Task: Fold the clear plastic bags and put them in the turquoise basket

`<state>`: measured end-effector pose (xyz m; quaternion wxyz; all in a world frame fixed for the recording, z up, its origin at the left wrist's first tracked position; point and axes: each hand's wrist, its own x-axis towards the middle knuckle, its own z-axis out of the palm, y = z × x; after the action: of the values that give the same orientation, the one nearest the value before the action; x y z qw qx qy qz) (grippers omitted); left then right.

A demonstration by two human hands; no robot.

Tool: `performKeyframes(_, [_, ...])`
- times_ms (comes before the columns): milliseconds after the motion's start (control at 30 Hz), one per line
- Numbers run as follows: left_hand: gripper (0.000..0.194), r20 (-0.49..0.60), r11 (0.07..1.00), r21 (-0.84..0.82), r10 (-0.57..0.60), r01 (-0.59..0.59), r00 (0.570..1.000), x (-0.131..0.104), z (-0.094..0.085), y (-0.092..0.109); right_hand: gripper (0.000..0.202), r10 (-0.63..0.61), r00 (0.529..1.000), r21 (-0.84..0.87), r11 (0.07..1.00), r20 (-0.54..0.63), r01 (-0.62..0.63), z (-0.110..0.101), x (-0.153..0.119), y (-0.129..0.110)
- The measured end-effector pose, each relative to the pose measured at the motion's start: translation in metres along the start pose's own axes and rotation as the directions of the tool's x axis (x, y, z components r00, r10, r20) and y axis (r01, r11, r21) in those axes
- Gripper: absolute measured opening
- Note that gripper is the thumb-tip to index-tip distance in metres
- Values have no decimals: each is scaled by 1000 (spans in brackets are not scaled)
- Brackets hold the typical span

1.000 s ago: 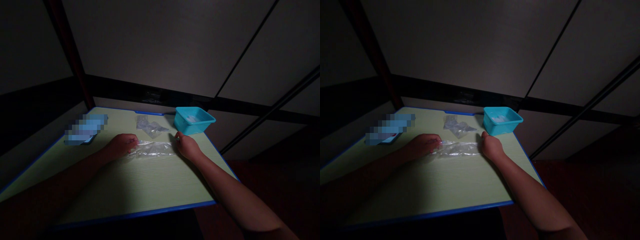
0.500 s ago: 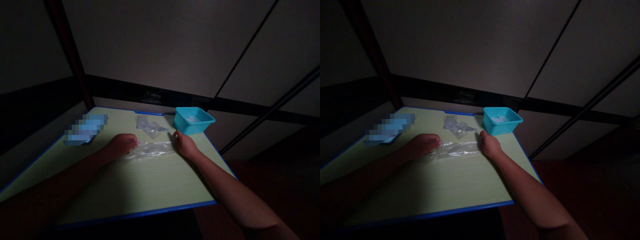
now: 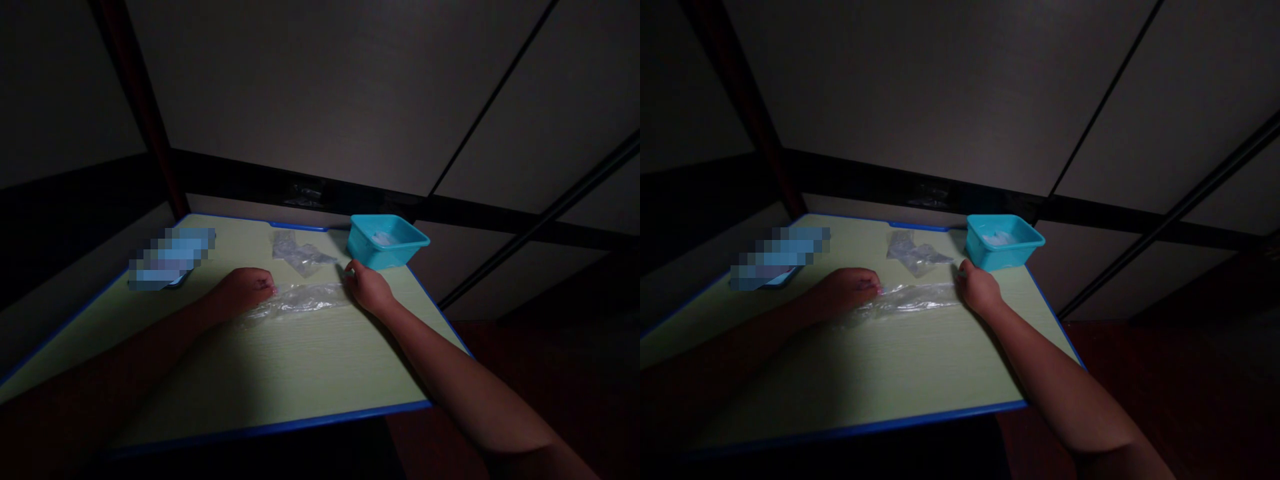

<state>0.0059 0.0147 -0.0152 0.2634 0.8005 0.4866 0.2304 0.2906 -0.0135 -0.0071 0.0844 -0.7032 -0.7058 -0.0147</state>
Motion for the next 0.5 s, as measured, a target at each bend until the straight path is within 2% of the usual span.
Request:
performKeyframes(100, [28,-11,1000,3,10,-10,1000,0,0,0,27,-73,993,-8,997,-90,72,-5,-5,-3])
performKeyframes(167, [28,-10,1000,12,26,-26,1000,-1,0,0,32,-190,971,1,981,-147,193,-8,-10,-6])
performKeyframes(233, [29,-2,998,32,46,-46,999,-1,0,-1,39,-341,926,42,935,-160,351,-11,-17,-10])
performKeyframes(300, [30,6,997,46,58,-58,998,-1,0,-1,47,-474,875,91,871,-96,482,-11,-24,-13])
performKeyframes(367, [29,9,996,66,63,-64,998,0,0,-1,54,-546,837,127,833,37,539,-10,-29,-16])
performKeyframes(433, [27,7,993,97,69,-69,998,0,0,0,58,-555,814,143,831,168,537,-8,-31,-17])
performKeyframes(500, [27,7,990,122,77,-77,997,0,-1,0,61,-534,811,143,845,239,515,-6,-31,-18])
